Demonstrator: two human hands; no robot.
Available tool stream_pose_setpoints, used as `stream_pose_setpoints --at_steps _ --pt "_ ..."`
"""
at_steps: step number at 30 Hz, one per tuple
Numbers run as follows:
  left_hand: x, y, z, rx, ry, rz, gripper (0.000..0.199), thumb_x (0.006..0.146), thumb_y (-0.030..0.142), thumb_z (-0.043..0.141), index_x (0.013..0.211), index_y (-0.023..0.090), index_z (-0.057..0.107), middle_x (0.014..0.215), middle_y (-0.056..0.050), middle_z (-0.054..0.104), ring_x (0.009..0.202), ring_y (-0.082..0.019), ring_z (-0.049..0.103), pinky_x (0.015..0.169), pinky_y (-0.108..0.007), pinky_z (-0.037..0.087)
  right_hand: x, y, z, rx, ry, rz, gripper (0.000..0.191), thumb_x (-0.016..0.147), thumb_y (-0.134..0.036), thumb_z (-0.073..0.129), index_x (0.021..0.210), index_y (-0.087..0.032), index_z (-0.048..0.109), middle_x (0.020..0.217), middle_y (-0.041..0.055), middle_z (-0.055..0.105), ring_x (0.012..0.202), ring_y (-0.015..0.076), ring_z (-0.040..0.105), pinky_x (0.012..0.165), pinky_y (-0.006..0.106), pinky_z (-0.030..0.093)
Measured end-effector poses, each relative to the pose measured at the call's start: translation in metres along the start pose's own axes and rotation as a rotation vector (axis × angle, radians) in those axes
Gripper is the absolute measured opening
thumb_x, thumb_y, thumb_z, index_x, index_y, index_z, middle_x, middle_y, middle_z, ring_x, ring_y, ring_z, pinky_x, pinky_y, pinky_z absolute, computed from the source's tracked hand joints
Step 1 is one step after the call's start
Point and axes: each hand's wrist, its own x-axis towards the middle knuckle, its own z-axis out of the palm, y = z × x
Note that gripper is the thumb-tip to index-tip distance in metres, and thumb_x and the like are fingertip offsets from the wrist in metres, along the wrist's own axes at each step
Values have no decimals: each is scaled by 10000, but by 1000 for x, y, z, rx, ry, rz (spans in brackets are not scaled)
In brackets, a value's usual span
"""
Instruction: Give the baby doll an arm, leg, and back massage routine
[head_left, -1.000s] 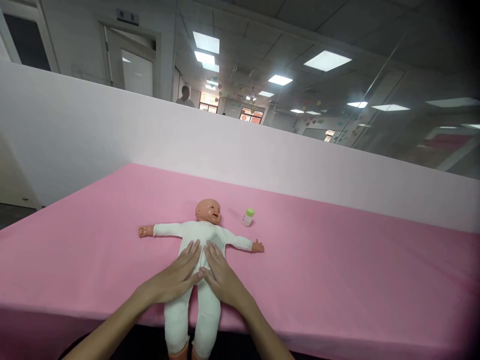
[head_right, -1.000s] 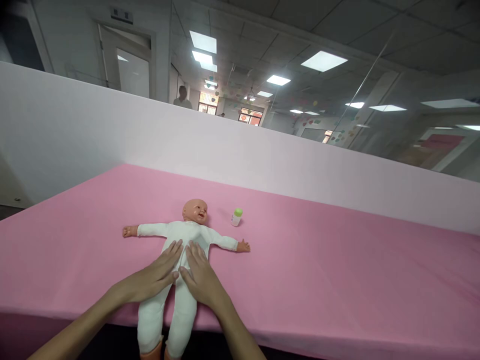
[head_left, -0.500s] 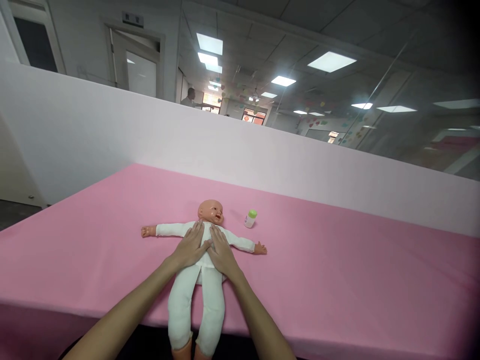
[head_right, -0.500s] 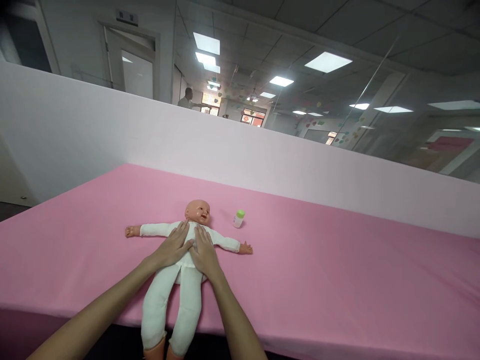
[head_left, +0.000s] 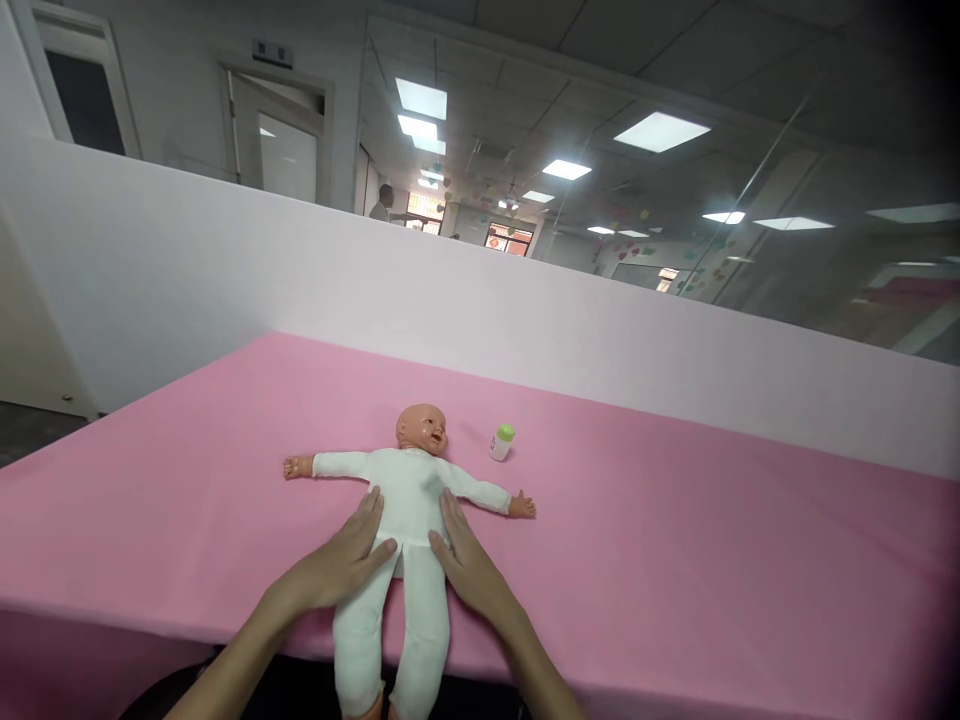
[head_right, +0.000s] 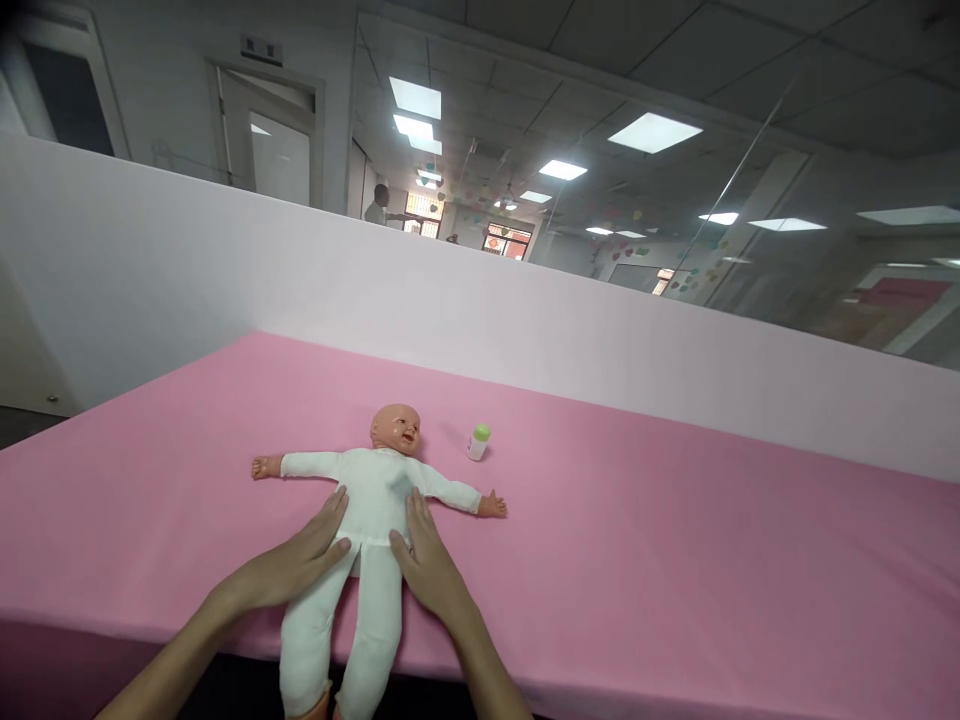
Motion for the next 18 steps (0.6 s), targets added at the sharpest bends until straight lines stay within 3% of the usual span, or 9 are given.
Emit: stream_pose_setpoints --at_steps 4,9,14,18 --pt "-6 14 12 43 7 62 875 1021 680 399 1690 200 101 1727 -56 -63 1603 -299 -58 1306 -560 65 -2 -17 4 -72 -63 -118 708 1085 -544 407 1685 -259 164 1739 21 103 1615 253 96 1328 523 146" --pt "25 18 31 179 113 209 844 1029 642 414 1692 196 143 1741 -89 17 1611 -305 -27 1311 -550 70 23 -28 14 -192 -100 -315 689 1077 -414 460 1682 -210 201 1735 63 143 1611 269 141 1324 533 171" --pt "65 20 27 284 152 191 849 1036 627 367 1683 118 160 1741 -145 58 1618 -300 10 1309 -527 71 57 -21 15 -199 -31 -258 702 1054 -365 436 1684 -188 182 1738 73 146 1615 240 135 1327 520 147" --pt "89 15 17 274 179 169 833 1041 663 283 1673 124 212 1741 -152 91 1619 -304 33 1299 -544 63 76 -7 15 -180 60 -224 692 1038 -426 466 1663 -195 280 1726 74 224 1610 247 167 1323 525 136"
